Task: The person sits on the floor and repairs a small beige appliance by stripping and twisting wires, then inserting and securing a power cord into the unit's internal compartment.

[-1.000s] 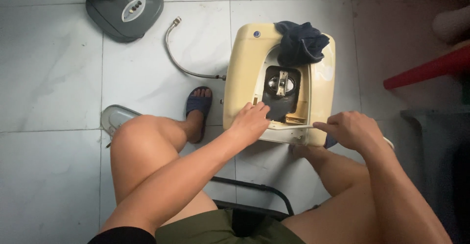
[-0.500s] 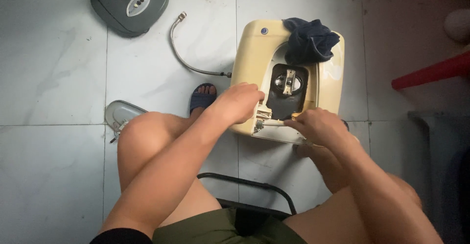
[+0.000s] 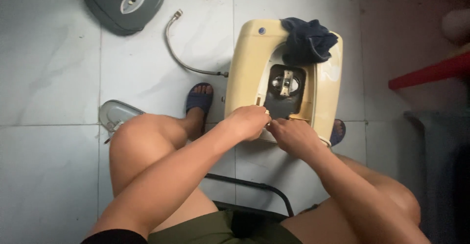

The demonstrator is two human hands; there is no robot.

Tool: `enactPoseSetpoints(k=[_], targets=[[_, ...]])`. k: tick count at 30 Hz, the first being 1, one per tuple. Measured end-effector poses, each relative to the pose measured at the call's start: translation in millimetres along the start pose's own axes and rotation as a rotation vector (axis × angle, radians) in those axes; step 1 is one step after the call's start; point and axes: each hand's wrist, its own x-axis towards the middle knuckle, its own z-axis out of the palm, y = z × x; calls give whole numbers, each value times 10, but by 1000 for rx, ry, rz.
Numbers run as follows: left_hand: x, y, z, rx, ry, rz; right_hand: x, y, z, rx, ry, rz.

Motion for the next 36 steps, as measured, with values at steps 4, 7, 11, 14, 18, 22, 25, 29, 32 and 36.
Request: enactPoseSetpoints(k=[4,7,11,14,18,22,25,29,32,36], targets=[[28,-28,21,131,20,184,34,108,407,-223,203,-98],[29,-128,107,179,77,241,113,305,364,169,96,-43],[195,-344,447,182,125,259,-171,537,-17,474,-30,229],[235,-402,581,131,198,253,-387,626,-426,562,-270,303],[276,-355,455,113,176,166,-394,731,-376,564,-287,351],[286,-349,219,-24,97,-81,-317,659,-253,438,-226,258],[356,-596,226,-46,186,-274,-264,512,-101,253,-140,136],[92,-542,-136,-176,88,-458,-279,533,1,147,-100,116],[-112,-289,-526,-360,4,-546,-248,526,-17,93,-124,104],[-132,-510,-353,-654,247,-716,-220,499,-24,132,-104,125]])
